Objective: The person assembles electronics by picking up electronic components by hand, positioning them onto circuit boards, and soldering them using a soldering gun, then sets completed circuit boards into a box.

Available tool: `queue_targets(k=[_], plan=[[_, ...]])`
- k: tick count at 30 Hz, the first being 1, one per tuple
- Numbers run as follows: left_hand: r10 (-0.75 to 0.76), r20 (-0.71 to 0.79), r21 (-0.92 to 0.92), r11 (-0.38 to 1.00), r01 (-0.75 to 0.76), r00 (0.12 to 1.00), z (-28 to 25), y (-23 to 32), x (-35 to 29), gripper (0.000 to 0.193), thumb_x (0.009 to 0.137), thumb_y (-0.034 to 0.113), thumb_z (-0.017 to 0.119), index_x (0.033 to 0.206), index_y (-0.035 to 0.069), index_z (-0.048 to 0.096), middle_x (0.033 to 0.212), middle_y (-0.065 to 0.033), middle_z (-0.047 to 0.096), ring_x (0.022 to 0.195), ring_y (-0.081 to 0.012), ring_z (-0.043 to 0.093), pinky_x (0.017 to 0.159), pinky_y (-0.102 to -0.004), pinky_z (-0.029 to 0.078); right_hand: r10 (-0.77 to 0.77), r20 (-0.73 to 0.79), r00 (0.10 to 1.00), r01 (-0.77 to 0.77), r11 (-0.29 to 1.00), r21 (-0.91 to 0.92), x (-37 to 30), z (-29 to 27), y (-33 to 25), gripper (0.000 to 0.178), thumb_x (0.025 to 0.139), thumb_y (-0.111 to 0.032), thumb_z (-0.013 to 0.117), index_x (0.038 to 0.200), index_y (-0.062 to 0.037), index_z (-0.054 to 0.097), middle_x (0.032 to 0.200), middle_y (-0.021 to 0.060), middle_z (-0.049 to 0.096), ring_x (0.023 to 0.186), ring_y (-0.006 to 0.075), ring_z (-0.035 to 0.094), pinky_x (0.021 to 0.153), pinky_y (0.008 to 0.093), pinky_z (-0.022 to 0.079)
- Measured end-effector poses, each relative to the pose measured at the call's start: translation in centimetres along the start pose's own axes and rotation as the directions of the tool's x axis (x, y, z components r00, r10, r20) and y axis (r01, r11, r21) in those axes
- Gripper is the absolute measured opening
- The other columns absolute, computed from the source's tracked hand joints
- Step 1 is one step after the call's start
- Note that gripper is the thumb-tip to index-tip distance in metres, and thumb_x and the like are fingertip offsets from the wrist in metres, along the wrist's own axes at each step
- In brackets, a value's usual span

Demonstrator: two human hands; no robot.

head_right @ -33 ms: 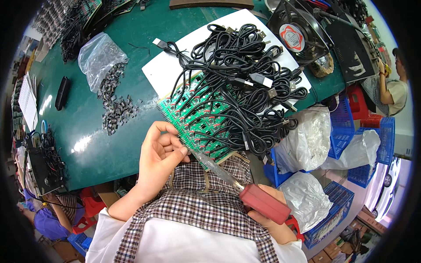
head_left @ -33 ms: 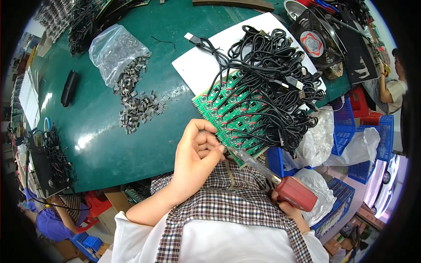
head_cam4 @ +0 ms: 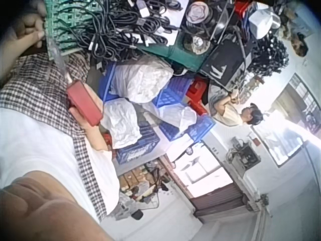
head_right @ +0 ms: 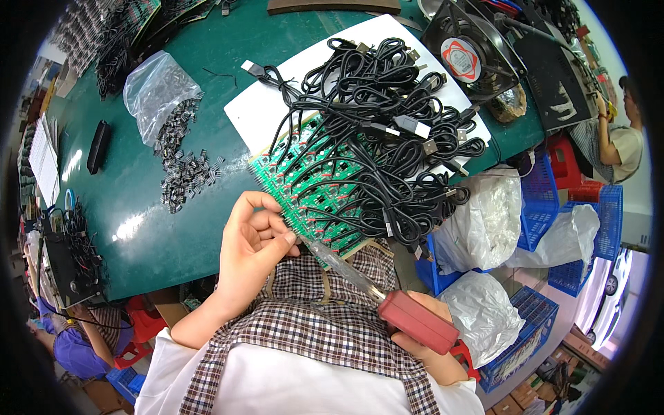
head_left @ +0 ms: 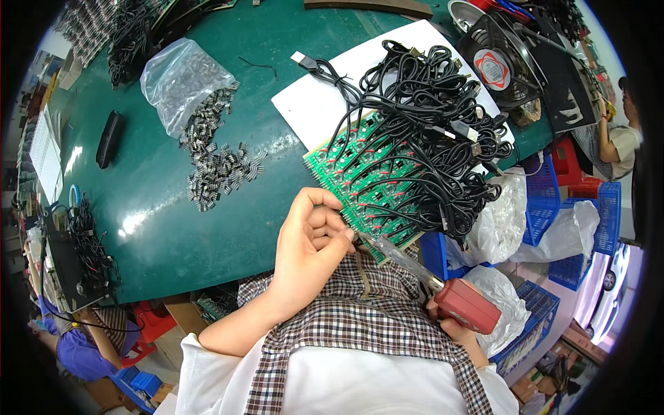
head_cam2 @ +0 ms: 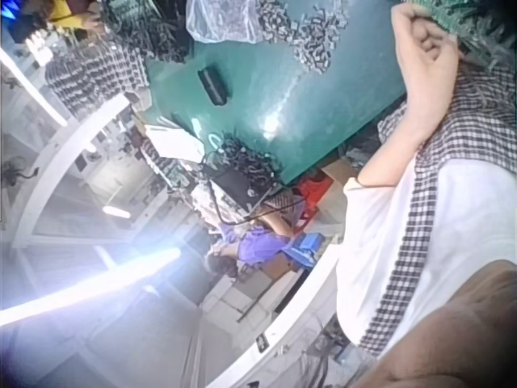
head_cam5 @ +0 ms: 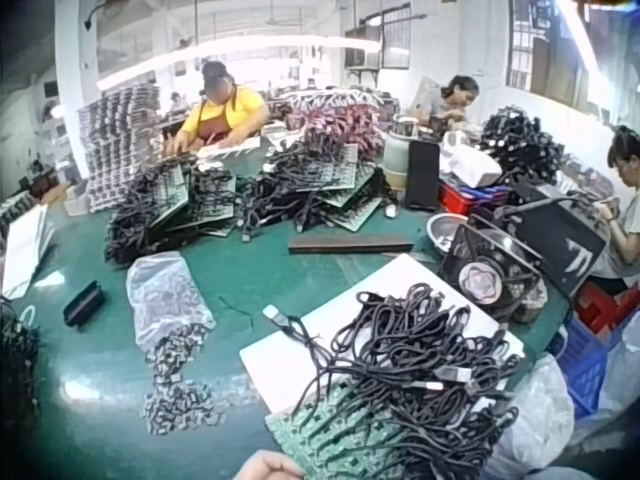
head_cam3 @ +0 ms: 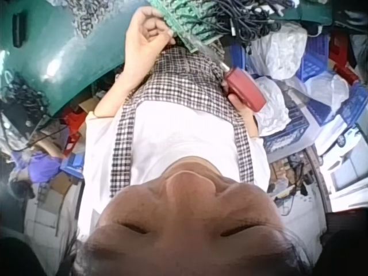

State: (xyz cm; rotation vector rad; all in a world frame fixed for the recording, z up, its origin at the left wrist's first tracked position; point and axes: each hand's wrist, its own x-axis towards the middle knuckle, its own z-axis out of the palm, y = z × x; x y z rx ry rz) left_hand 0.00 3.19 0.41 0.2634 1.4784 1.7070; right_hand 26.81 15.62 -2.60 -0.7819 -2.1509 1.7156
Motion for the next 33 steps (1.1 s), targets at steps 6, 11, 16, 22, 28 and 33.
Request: queue_targets(k=[6, 11, 16, 22, 28, 33], plan=[[0.032, -0.020, 0.137, 0.990, -0.029, 0.999, -0.2, 0.4, -0.4, 0.033, 0.079, -0.005, 0.053, 0.107, 0.003, 0.038, 0.078, -0.0045, 0.054, 0.065, -0.0073, 0.054, 0.059, -0.0193, 0.045, 0.080, -0.007, 0.997, -0.079, 0.991, 0.105, -1.0, -0.3, 0.3, 0.066, 0.067, -0.042, 0.071, 0.109, 0.0044, 0.051, 0.090, 0.0114, 0.062, 0.076, 0.0239, 0.062, 0.070, 0.0310, 0.048], [0.535, -0.229, 0.924, 0.383, 0.008, 0.813, -4.4, 2.3, -0.1, 0.026, 0.075, 0.003, 0.059, 0.100, 0.004, 0.050, 0.086, -0.0086, 0.055, 0.071, -0.0198, 0.055, 0.062, -0.0300, 0.045, 0.028, 0.068, 0.997, -0.027, 1.000, -0.014, 0.0, -0.7, 0.0, 0.064, 0.066, -0.039, 0.072, 0.108, 0.0052, 0.052, 0.091, 0.0114, 0.062, 0.080, 0.0231, 0.062, 0.071, 0.0318, 0.047], [0.615, -0.252, 0.964, 0.231, 0.135, 0.747, -8.1, 2.8, 0.4, 0.020, 0.075, 0.003, 0.060, 0.094, 0.002, 0.052, 0.089, -0.0116, 0.051, 0.080, -0.0298, 0.052, 0.069, -0.0357, 0.043, -0.013, 0.012, 1.000, 0.014, 1.000, -0.009, 0.0, -0.3, 0.2, 0.062, 0.066, -0.036, 0.073, 0.107, 0.0053, 0.052, 0.089, 0.0112, 0.063, 0.081, 0.0232, 0.061, 0.071, 0.0315, 0.047], [0.634, -0.198, 0.962, 0.273, 0.024, 0.748, -8.4, 2.3, 0.5, 0.009, 0.071, 0.000, 0.061, 0.078, 0.000, 0.055, 0.082, -0.0107, 0.053, 0.076, -0.0279, 0.052, 0.068, -0.0339, 0.042, 0.075, -0.014, 0.997, -0.074, 0.997, 0.032, -0.1, 0.0, -1.1, 0.061, 0.065, -0.037, 0.075, 0.102, 0.0061, 0.053, 0.082, 0.0087, 0.062, 0.071, 0.0201, 0.061, 0.066, 0.0281, 0.046], [0.651, -0.260, 0.886, 0.455, -0.093, 0.713, -9.7, 2.6, 0.1, 0.008, 0.072, -0.002, 0.061, 0.080, -0.002, 0.058, 0.076, -0.0113, 0.059, 0.066, -0.0218, 0.058, 0.062, -0.0287, 0.046, 0.179, 0.026, 0.983, -0.179, 0.937, 0.300, 1.0, 0.7, -2.2, 0.068, 0.065, -0.050, 0.071, 0.096, 0.0041, 0.045, 0.066, 0.0064, 0.054, 0.054, 0.0127, 0.050, 0.049, 0.0226, 0.037], [0.612, -0.306, 0.811, 0.569, -0.137, 0.729, -10.2, 2.8, -0.1, 0.012, 0.075, -0.004, 0.058, 0.087, -0.003, 0.060, 0.075, -0.0110, 0.060, 0.066, -0.0173, 0.059, 0.061, -0.0254, 0.047, 0.167, 0.046, 0.985, -0.173, 0.932, 0.320, 1.1, 1.0, -2.5, 0.068, 0.068, -0.053, 0.068, 0.100, 0.0041, 0.048, 0.074, 0.0051, 0.051, 0.057, 0.0107, 0.045, 0.051, 0.0236, 0.036]])
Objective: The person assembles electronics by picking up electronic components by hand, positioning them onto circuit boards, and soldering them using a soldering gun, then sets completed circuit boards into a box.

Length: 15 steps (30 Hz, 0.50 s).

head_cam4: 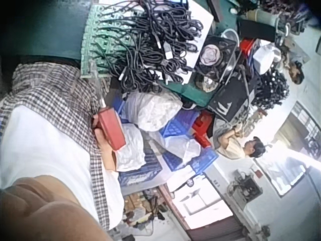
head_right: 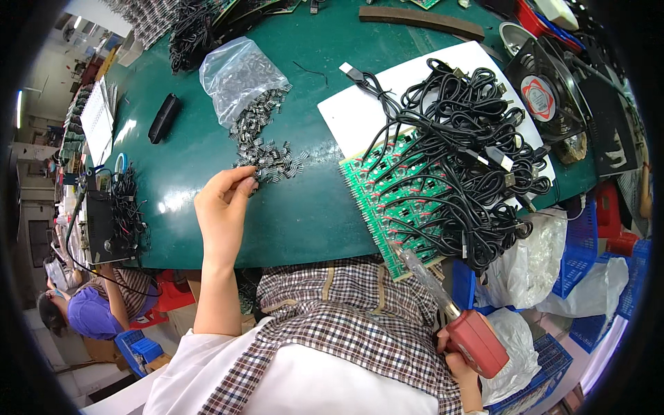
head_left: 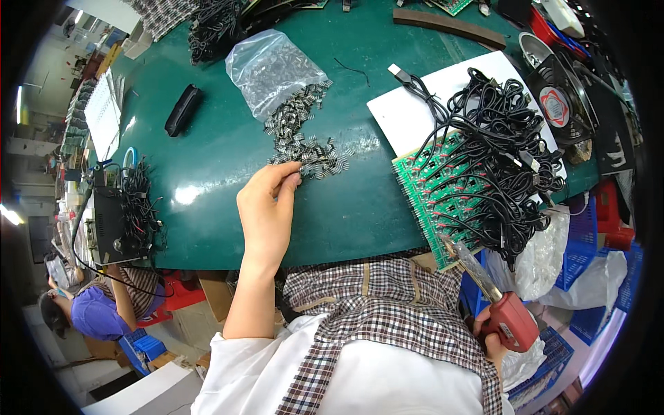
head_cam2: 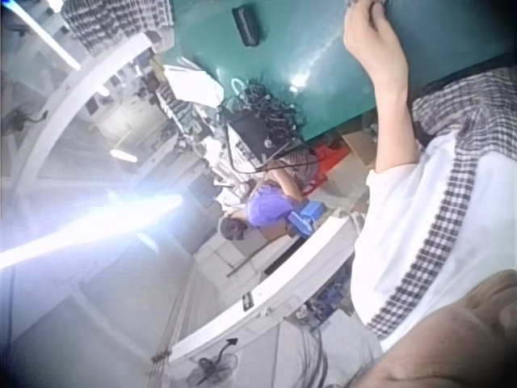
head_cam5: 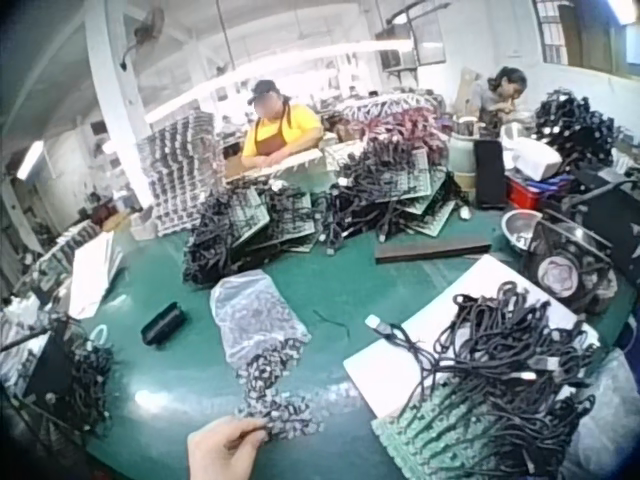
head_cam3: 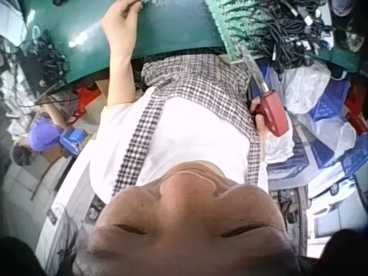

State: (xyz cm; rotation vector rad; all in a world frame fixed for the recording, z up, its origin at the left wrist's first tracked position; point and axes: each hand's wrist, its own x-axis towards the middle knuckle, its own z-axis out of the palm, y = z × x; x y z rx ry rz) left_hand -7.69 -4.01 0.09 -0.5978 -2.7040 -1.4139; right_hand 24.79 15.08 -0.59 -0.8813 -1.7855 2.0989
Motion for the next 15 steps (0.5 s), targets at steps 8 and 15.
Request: queue_targets(k=[8, 15], plan=[[0.003, 0.007, 0.120, 0.993, -0.004, 1.000, -0.2, -0.7, 0.3, 0.012, 0.078, -0.004, 0.056, 0.089, -0.004, 0.062, 0.073, -0.0055, 0.059, 0.062, -0.0099, 0.056, 0.057, -0.0217, 0.046, 0.083, 0.035, 0.996, -0.082, 0.996, -0.019, 0.1, 0.0, -0.5, 0.068, 0.066, -0.056, 0.068, 0.095, 0.0027, 0.049, 0.070, 0.0042, 0.050, 0.055, 0.0103, 0.045, 0.050, 0.0220, 0.034], [-0.149, 0.169, -0.144, 0.974, 0.174, 0.974, -0.6, 0.1, -0.2, 0.012, 0.078, -0.005, 0.055, 0.089, -0.004, 0.060, 0.074, -0.0083, 0.059, 0.068, -0.0134, 0.059, 0.063, -0.0241, 0.048, 0.009, -0.051, 0.999, -0.006, 0.997, 0.072, -0.3, -0.1, 0.7, 0.069, 0.065, -0.048, 0.072, 0.099, 0.0048, 0.044, 0.071, 0.0074, 0.055, 0.051, 0.0113, 0.047, 0.047, 0.0222, 0.036]])
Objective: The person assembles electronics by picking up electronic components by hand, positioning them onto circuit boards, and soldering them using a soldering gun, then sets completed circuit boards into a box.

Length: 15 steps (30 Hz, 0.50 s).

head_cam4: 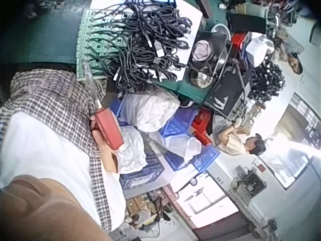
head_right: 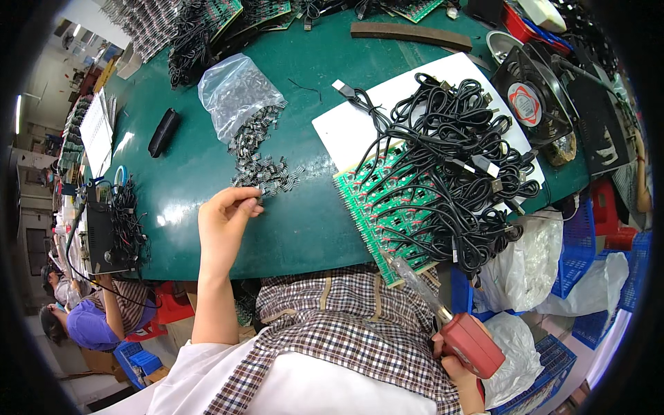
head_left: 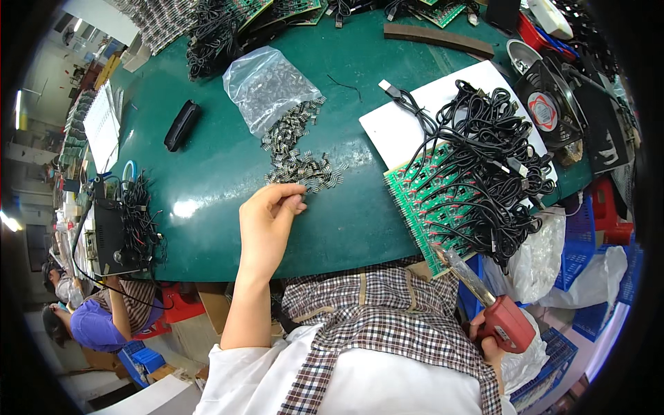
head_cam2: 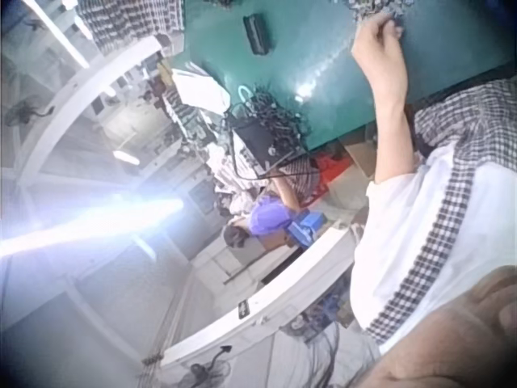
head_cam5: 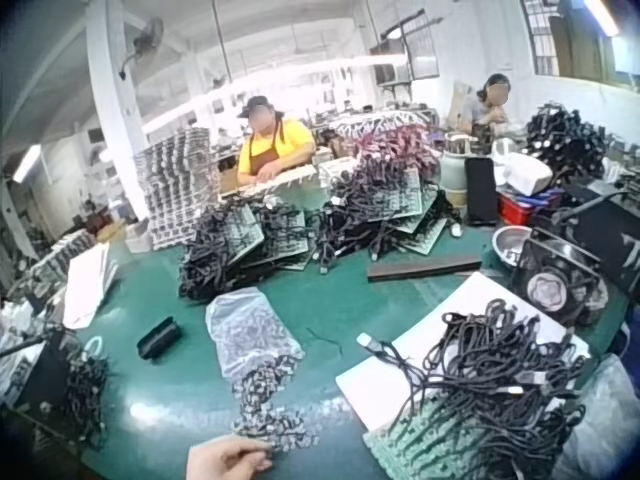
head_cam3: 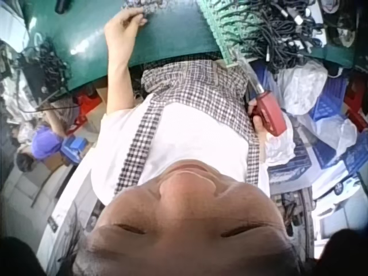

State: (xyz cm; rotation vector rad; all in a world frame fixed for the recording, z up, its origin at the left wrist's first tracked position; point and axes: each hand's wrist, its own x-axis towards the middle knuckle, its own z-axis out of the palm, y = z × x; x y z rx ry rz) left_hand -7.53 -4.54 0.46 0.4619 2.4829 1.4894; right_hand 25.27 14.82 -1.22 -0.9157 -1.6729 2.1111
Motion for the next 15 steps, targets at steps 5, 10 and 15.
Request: queue_targets(k=[5, 10, 15], plan=[[-0.015, 0.090, -0.097, 0.995, 0.024, 0.996, 1.1, 1.0, -1.0, 0.011, 0.076, -0.006, 0.058, 0.086, -0.004, 0.061, 0.082, -0.0069, 0.059, 0.078, -0.0135, 0.060, 0.069, -0.0231, 0.049, -0.016, 0.038, 0.999, 0.015, 0.999, 0.031, 0.3, -0.5, 0.1, 0.073, 0.064, -0.039, 0.076, 0.106, 0.0073, 0.040, 0.077, 0.0105, 0.060, 0.050, 0.0126, 0.050, 0.047, 0.0230, 0.040], [0.002, 0.173, -0.092, 0.996, 0.014, 0.985, 2.0, 2.6, -2.3, 0.010, 0.074, -0.007, 0.059, 0.084, -0.005, 0.060, 0.082, -0.0065, 0.060, 0.074, -0.0118, 0.059, 0.068, -0.0223, 0.050, 0.021, 0.035, 0.999, -0.024, 0.996, 0.082, 0.3, -0.1, -0.3, 0.071, 0.062, -0.040, 0.077, 0.104, 0.0066, 0.044, 0.073, 0.0088, 0.060, 0.051, 0.0127, 0.051, 0.048, 0.0231, 0.041], [-0.210, 0.544, -0.456, 0.739, 0.496, 0.812, 4.8, 4.3, -4.7, 0.015, 0.076, -0.007, 0.058, 0.091, -0.008, 0.058, 0.085, -0.0106, 0.061, 0.079, -0.0130, 0.061, 0.072, -0.0218, 0.051, -0.030, -0.022, 0.999, 0.025, 0.977, -0.212, -0.2, -0.6, -0.7, 0.049, 0.068, -0.044, 0.070, 0.086, 0.0005, 0.059, 0.077, 0.0088, 0.062, 0.063, 0.0174, 0.058, 0.056, 0.0276, 0.046]])
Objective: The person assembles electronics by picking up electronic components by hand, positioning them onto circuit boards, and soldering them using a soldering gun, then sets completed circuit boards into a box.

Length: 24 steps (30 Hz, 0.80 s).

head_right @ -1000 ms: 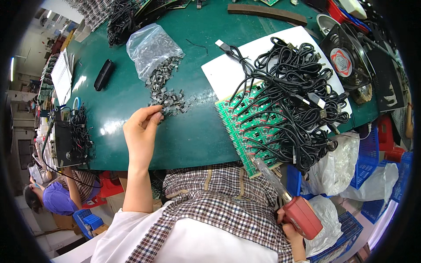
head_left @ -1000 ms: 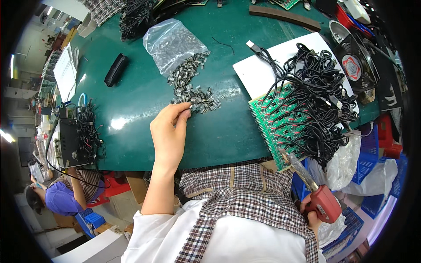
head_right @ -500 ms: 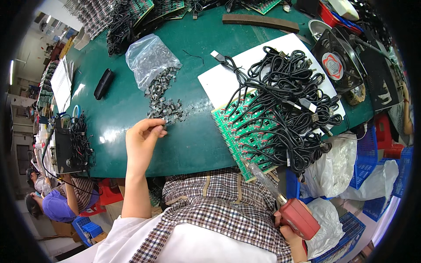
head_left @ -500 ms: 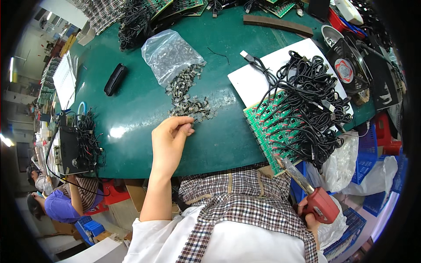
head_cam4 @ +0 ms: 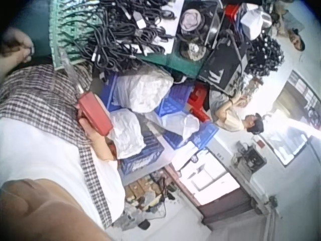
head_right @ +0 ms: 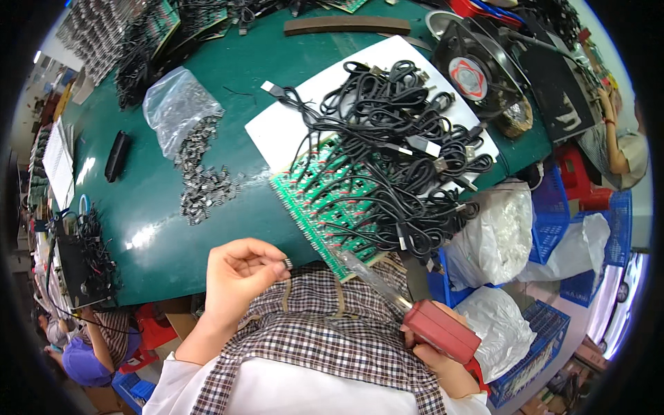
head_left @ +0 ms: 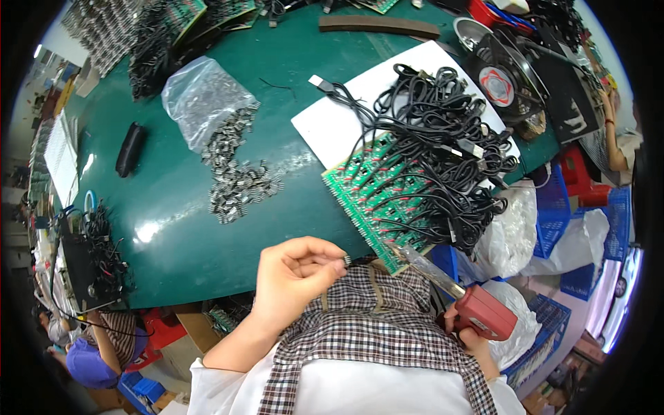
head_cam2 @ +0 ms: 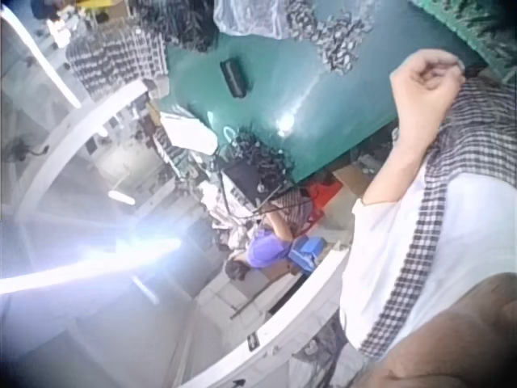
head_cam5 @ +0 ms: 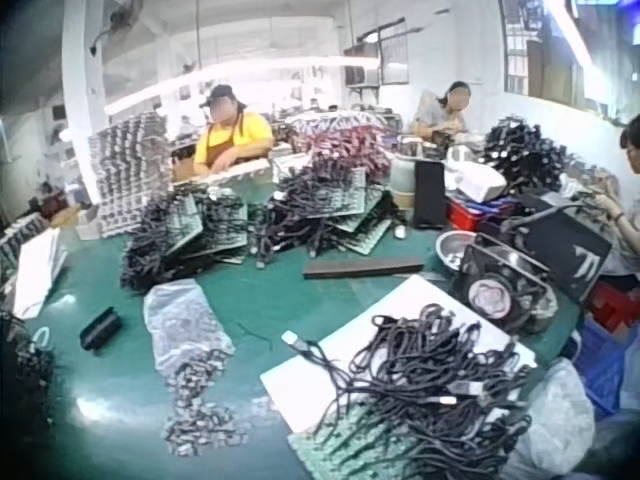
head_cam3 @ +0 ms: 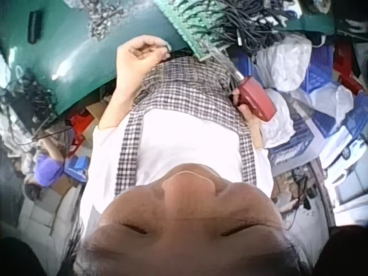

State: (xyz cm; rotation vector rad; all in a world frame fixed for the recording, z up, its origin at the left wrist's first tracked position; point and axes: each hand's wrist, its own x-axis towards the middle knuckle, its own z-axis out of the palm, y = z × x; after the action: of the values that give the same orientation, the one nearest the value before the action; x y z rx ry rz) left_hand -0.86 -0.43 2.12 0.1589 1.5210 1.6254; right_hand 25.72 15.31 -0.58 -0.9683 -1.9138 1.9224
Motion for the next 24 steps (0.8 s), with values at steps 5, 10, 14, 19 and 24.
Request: queue_targets(k=[5, 10, 14, 19, 24], plan=[[0.016, 0.052, -0.054, 0.998, -0.013, 0.999, 2.5, -1.3, 0.6, 0.012, 0.077, -0.007, 0.057, 0.089, -0.006, 0.056, 0.084, -0.0086, 0.060, 0.078, -0.0115, 0.060, 0.072, -0.0207, 0.050, 0.048, 0.019, 0.999, -0.050, 0.981, 0.189, -0.2, 0.0, -0.4, 0.055, 0.066, -0.036, 0.075, 0.097, 0.0040, 0.054, 0.081, 0.0104, 0.061, 0.068, 0.0145, 0.059, 0.058, 0.0229, 0.047], [0.070, 0.038, 0.000, 0.998, -0.070, 0.997, 3.3, -2.0, 1.1, 0.014, 0.078, -0.007, 0.055, 0.090, -0.003, 0.050, 0.082, -0.0061, 0.057, 0.077, -0.0098, 0.057, 0.070, -0.0208, 0.049, 0.116, 0.013, 0.993, -0.110, 0.894, 0.435, 0.0, 0.6, -1.0, 0.070, 0.061, -0.028, 0.080, 0.108, 0.0097, 0.044, 0.083, 0.0117, 0.061, 0.069, 0.0111, 0.058, 0.058, 0.0177, 0.046], [0.085, 0.023, -0.029, 0.996, -0.085, 0.996, 3.4, -2.0, 1.5, 0.026, 0.078, -0.009, 0.052, 0.099, 0.001, 0.040, 0.080, -0.0054, 0.053, 0.074, -0.0092, 0.055, 0.067, -0.0210, 0.048, 0.099, 0.048, 0.994, -0.110, 0.894, 0.433, 0.1, 0.5, -0.9, 0.071, 0.062, -0.029, 0.079, 0.108, 0.0117, 0.044, 0.084, 0.0124, 0.061, 0.070, 0.0131, 0.060, 0.059, 0.0195, 0.048], [0.098, 0.034, 0.004, 0.995, -0.098, 0.995, 3.5, -1.8, 1.6, 0.029, 0.078, -0.008, 0.053, 0.101, 0.002, 0.039, 0.080, -0.0054, 0.053, 0.074, -0.0094, 0.055, 0.067, -0.0208, 0.048, 0.010, 0.038, 0.999, -0.020, 0.960, 0.279, -0.1, 0.2, 0.3, 0.072, 0.065, -0.030, 0.077, 0.111, 0.0139, 0.043, 0.082, 0.0115, 0.063, 0.071, 0.0144, 0.062, 0.062, 0.0222, 0.049], [0.056, 0.057, 0.022, 0.998, -0.057, 0.997, 3.1, -1.2, 1.9, 0.033, 0.076, -0.010, 0.055, 0.101, 0.003, 0.037, 0.076, -0.0063, 0.054, 0.071, -0.0123, 0.057, 0.067, -0.0242, 0.049, -0.038, 0.049, 0.998, 0.027, 0.978, 0.209, 0.1, 0.2, 0.4, 0.068, 0.069, -0.033, 0.073, 0.110, 0.0129, 0.044, 0.076, 0.0072, 0.064, 0.067, 0.0125, 0.062, 0.062, 0.0223, 0.049]])
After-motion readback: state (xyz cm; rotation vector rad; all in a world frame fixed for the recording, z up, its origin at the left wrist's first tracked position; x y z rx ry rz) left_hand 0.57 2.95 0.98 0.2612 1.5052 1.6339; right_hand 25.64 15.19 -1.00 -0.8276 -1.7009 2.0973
